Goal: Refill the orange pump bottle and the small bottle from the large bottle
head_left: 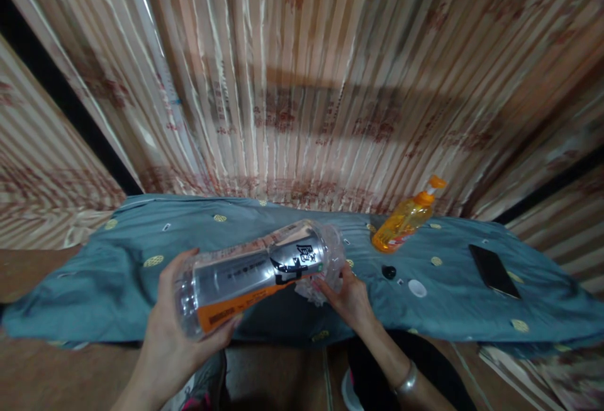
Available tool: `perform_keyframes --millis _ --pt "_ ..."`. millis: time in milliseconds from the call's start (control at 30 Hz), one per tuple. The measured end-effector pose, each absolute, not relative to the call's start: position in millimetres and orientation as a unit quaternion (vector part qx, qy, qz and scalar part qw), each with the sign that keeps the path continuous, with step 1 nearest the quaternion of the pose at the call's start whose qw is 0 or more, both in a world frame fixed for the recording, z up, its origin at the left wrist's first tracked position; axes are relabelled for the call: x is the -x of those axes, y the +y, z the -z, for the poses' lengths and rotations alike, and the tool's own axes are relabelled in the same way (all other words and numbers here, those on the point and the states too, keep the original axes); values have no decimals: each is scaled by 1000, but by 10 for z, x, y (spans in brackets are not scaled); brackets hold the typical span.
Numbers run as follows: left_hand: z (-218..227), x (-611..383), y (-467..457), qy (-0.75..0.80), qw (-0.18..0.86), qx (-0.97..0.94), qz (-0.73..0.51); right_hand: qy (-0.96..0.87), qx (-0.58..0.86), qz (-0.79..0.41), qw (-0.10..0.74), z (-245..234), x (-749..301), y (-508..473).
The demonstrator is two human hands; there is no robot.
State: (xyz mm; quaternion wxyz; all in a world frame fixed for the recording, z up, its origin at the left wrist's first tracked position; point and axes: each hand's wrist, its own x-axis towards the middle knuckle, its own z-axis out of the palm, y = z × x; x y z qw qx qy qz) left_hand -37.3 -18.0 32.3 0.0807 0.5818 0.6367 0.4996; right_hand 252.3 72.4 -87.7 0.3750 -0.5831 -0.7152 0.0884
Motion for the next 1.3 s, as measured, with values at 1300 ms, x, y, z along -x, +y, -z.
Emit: perform_keyframes --millis 1300 --pt "-271 430 -173 630 59 -609 -478 -726 582 -54 362 840 -2514 711"
